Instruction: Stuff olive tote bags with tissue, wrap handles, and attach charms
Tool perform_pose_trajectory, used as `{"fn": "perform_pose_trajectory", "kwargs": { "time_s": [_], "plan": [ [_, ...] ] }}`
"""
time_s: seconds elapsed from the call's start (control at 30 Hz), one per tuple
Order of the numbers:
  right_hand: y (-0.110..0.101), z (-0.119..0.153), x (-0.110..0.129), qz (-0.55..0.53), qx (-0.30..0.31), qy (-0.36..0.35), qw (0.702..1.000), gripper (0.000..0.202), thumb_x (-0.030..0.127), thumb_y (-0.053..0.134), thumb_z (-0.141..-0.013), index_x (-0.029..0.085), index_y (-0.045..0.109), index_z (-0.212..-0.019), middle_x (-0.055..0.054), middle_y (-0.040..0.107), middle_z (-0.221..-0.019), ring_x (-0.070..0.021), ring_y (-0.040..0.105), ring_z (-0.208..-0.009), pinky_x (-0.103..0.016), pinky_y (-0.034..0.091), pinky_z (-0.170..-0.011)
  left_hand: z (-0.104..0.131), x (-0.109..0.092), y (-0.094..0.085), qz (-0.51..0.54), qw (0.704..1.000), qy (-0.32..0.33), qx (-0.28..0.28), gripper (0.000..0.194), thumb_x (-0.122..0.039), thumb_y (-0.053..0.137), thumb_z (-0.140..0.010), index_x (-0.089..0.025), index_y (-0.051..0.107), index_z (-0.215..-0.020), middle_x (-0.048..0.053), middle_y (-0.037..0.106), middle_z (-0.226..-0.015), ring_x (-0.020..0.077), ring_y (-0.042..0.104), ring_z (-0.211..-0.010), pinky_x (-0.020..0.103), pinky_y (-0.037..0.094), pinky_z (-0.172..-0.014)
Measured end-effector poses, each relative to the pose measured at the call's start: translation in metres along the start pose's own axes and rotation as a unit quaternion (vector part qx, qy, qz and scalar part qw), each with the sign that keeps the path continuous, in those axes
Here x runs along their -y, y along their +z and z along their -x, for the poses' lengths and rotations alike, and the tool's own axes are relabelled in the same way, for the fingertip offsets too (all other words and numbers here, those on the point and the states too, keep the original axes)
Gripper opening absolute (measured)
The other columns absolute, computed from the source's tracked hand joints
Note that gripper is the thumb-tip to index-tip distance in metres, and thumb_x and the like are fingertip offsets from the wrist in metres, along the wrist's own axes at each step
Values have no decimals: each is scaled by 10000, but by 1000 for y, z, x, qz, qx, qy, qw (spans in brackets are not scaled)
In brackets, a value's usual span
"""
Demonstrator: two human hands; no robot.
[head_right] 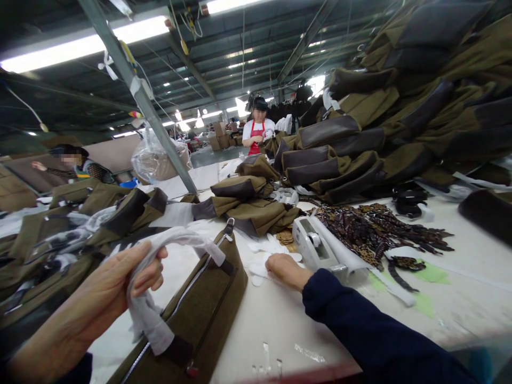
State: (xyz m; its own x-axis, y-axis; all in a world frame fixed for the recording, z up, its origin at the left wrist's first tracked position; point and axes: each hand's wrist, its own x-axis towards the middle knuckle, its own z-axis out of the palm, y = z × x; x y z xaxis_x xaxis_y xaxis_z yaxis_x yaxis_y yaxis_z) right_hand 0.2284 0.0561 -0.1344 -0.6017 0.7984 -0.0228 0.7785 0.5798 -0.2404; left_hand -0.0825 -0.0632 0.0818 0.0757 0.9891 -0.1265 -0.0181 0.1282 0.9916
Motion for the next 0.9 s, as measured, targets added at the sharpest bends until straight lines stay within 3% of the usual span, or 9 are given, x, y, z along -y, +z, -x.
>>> {"fn": "perform_pose_trajectory", "kwargs": {
  "time_s": [0.27, 0.43, 0.53, 0.63, 0.73, 0.8, 0.9],
  "plan": [
    [1, -1, 4, -13, -31, 18, 999, 153, 97, 486, -867, 138, 632, -882, -152, 691, -936, -248, 621, -823, -314, 364, -672, 1, -1, 0, -3, 1000, 1, 3, 379, -503, 532, -946, -146, 655, -935, -60, 406, -510, 84, 318, -492, 212, 431, -566],
    [-27, -2, 15, -107, -74, 55, 990, 129, 149, 472, -899, 154, 585, -837, -99, 679, -789, -192, 581, -700, -284, 336, -618, 1, -1, 1, -5, 1000, -2, -1, 384, -508, 538, -942, -144, 662, -928, -56, 413, -518, 80, 324, -497, 206, 422, -563],
    [-52, 0, 28, -187, -97, 57, 976, 192, 219, 405, -954, 168, 568, -867, -56, 697, -812, -144, 561, -668, -248, 356, -593, 1, -1, 0, -12, 1000, -1, 4, 406, -513, 509, -954, -141, 669, -926, -50, 414, -524, 83, 334, -508, 200, 417, -564],
    [-74, 8, 43, -361, -116, 44, 924, 266, 358, 404, -976, 169, 557, -868, -50, 698, -836, -133, 527, -653, -247, 367, -584, 1, -1, -1, -13, 1000, 0, 9, 407, -508, 500, -960, -141, 673, -914, -49, 415, -517, 82, 338, -500, 203, 421, -563],
    [-86, 18, 57, -547, -112, 31, 829, 325, 476, 545, -917, 168, 553, -810, -33, 659, -769, -132, 483, -646, -260, 344, -595, 2, -1, -1, -4, 1000, -6, 10, 410, -511, 504, -959, -141, 676, -915, -45, 434, -518, 78, 353, -492, 205, 435, -565],
    [-89, 23, 65, -597, -116, 26, 793, 347, 498, 599, -895, 165, 564, -805, -15, 627, -730, -130, 478, -657, -263, 342, -618, 2, -1, -1, 5, 1000, -8, 8, 412, -513, 512, -955, -137, 678, -920, -42, 445, -524, 76, 365, -490, 209, 458, -576],
    [-89, 28, 79, -632, -134, 19, 763, 363, 504, 639, -881, 162, 572, -779, 4, 586, -689, -122, 468, -639, -267, 342, -626, 2, -2, -3, 37, 999, -21, 12, 435, -521, 490, -960, -131, 681, -929, -32, 465, -543, 85, 406, -491, 246, 521, -615]
  ]
}}
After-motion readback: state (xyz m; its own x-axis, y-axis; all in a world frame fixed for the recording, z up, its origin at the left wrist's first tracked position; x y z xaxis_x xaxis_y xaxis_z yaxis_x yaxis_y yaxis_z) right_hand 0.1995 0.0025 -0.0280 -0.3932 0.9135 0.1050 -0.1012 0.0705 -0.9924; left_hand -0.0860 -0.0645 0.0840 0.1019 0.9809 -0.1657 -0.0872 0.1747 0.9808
